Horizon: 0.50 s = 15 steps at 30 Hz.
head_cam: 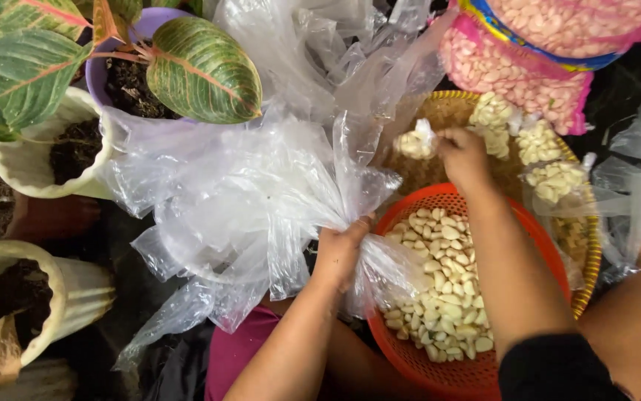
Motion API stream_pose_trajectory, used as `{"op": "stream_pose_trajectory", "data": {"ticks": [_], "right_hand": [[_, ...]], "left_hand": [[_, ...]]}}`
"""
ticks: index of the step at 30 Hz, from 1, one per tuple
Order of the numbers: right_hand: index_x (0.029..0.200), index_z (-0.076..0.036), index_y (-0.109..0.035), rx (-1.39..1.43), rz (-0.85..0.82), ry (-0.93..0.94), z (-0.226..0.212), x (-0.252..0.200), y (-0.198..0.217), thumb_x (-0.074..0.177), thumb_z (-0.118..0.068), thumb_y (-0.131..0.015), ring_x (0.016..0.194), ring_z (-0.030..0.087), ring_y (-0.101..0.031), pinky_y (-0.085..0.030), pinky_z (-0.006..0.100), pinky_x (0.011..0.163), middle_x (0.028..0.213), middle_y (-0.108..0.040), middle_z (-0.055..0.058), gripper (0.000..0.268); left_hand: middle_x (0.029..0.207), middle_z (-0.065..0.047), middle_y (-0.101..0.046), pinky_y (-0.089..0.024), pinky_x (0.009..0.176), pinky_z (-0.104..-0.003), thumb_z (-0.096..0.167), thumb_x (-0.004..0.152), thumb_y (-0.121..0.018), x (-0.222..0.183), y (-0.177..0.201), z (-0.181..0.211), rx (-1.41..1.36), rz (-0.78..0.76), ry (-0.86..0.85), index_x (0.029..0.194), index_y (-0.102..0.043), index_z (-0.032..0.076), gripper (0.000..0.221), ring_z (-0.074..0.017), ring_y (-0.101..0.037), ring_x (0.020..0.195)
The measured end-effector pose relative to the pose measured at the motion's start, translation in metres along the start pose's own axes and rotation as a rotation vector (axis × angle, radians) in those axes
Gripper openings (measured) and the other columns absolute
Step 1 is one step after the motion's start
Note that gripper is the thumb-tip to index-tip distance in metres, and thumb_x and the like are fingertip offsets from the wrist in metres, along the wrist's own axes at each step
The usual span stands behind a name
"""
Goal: The person scoops peeled garlic cloves from a large basket into small plastic bags by hand and using a large spoon.
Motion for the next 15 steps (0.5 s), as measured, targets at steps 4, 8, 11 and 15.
{"op": "stream_pose_trajectory", "data": {"ticks": [4, 8, 11, 15], "right_hand": [[0.11, -0.001, -0.071, 0.259, -0.071, 0.152, -0.04, -0.088, 0.027, 0.101, -0.006, -0.064, 0.083, 0.014, -0.063, -0.055, 0.029, 0.082, 0.085, -0.067, 0.007, 0.012], [0.103, 0.001, -0.075, 0.338, -0.168, 0.121, -0.083, -0.192, 0.039, 0.092, -0.004, -0.072, 0.086, 0.012, -0.068, -0.059, 0.032, 0.084, 0.09, -0.077, 0.01, 0.012], [0.092, -0.008, -0.076, -0.149, 0.162, 0.432, -0.076, -0.215, 0.07, 0.085, 0.005, -0.068, 0.085, 0.028, -0.073, -0.057, 0.037, 0.078, 0.08, -0.073, 0.01, 0.017], [0.09, -0.011, -0.075, -0.489, 0.387, 0.456, -0.005, -0.224, 0.101, 0.085, -0.008, -0.077, 0.082, 0.035, -0.069, -0.055, 0.043, 0.078, 0.079, -0.069, 0.012, 0.006]], "left_hand": [[0.128, -0.025, -0.068, -0.048, 0.106, -0.051, 0.02, 0.078, -0.08, -0.008, 0.001, 0.004, 0.248, -0.102, -0.092, 0.135, -0.061, -0.008, 0.066, -0.0358, -0.064, 0.122], [0.129, -0.028, -0.066, -0.049, 0.106, -0.054, 0.015, 0.072, -0.083, -0.032, -0.02, -0.005, 0.333, -0.375, -0.072, 0.134, -0.061, -0.009, 0.07, -0.0386, -0.063, 0.122], [0.129, -0.031, -0.065, -0.05, 0.105, -0.056, 0.011, 0.067, -0.085, -0.051, -0.043, -0.015, 0.412, -0.601, -0.062, 0.134, -0.061, -0.009, 0.074, -0.0408, -0.062, 0.121], [0.112, -0.023, -0.072, -0.057, 0.092, -0.051, 0.015, 0.075, -0.082, -0.047, -0.042, -0.09, 0.314, -0.632, 0.109, 0.128, -0.066, -0.008, 0.06, -0.0314, -0.069, 0.106]]}}
Point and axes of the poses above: each hand's wrist, its own x-axis towards the middle knuckle, its own y-axis out of the back of the hand, z = x × y, the point moved 6 cm from there along x, towards the middle knuckle
